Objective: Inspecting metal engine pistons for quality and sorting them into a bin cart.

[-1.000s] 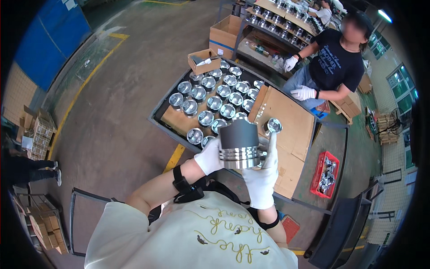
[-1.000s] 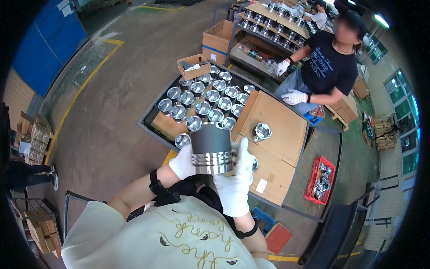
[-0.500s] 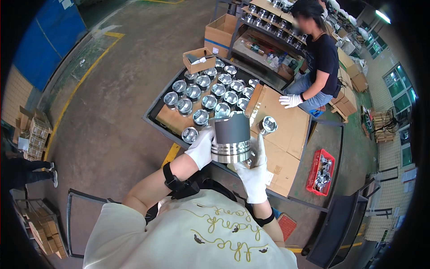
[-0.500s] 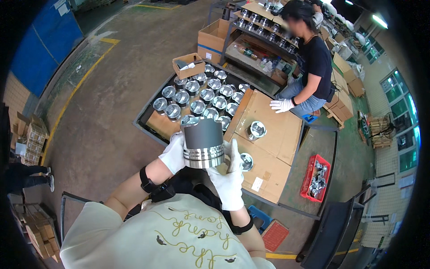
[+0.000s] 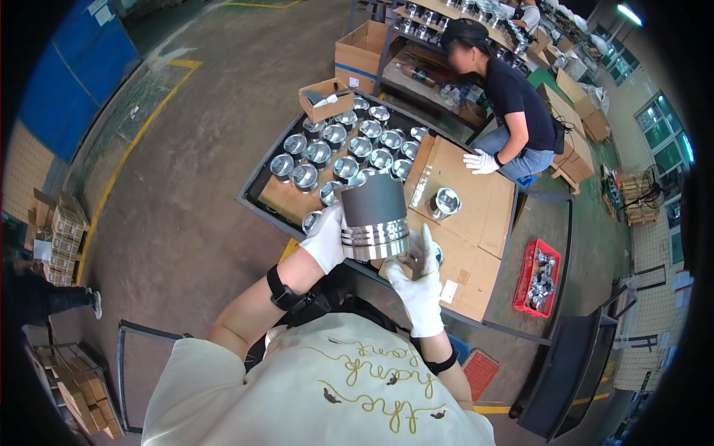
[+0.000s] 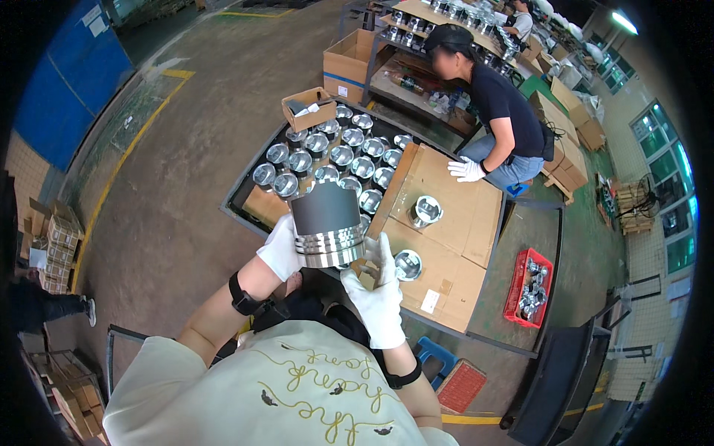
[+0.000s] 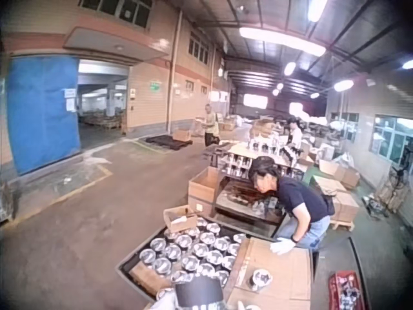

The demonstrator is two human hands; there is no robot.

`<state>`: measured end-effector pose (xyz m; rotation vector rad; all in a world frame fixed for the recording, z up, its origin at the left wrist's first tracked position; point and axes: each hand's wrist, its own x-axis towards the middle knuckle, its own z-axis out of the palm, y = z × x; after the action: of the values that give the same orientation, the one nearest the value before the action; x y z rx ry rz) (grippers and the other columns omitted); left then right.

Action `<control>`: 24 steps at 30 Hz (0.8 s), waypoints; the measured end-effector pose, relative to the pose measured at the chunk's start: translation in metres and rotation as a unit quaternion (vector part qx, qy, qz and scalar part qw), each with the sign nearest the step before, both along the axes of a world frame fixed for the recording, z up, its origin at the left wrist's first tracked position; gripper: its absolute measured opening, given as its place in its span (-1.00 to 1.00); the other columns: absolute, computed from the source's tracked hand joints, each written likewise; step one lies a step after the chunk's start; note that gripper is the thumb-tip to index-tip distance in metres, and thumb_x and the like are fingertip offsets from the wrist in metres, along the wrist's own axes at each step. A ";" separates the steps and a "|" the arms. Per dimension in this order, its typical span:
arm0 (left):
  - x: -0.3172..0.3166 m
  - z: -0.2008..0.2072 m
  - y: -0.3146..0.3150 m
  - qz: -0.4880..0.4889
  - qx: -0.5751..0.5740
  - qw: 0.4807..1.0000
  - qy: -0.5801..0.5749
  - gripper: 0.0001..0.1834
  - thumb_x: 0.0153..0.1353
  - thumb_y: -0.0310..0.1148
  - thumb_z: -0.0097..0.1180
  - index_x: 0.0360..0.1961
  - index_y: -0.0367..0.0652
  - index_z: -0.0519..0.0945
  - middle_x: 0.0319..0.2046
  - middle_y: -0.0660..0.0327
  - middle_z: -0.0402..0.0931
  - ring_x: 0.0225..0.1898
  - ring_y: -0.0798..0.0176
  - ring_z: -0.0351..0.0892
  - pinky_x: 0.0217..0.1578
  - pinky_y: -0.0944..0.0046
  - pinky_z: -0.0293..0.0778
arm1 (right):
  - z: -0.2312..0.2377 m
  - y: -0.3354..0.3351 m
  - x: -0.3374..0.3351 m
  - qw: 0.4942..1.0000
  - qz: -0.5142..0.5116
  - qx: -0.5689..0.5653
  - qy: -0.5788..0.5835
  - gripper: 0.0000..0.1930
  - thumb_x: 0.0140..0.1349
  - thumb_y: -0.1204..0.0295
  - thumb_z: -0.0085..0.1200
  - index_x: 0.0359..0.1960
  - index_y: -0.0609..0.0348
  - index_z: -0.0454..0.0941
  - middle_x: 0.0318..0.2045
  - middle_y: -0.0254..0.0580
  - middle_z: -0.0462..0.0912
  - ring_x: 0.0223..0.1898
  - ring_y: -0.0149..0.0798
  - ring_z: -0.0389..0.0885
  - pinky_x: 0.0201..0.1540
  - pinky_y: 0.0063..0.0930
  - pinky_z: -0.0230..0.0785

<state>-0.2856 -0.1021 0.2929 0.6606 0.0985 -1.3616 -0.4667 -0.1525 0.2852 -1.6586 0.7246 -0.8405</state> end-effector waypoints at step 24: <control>0.034 0.027 0.088 -0.054 0.246 0.674 -0.694 -0.37 0.03 -0.24 0.25 0.14 -0.25 0.41 -0.08 -0.01 0.55 0.02 0.09 0.52 0.04 0.22 0.41 | -0.034 0.000 0.075 0.900 0.245 0.349 -0.087 -0.28 0.11 0.62 0.15 0.34 0.15 0.15 0.12 -0.27 0.45 0.08 -0.42 0.45 0.13 -0.52 0.32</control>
<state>-0.2512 -0.0139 0.3199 2.0414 -0.8497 -0.5932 -0.3916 -0.1522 0.2507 -1.0205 0.3791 -0.2947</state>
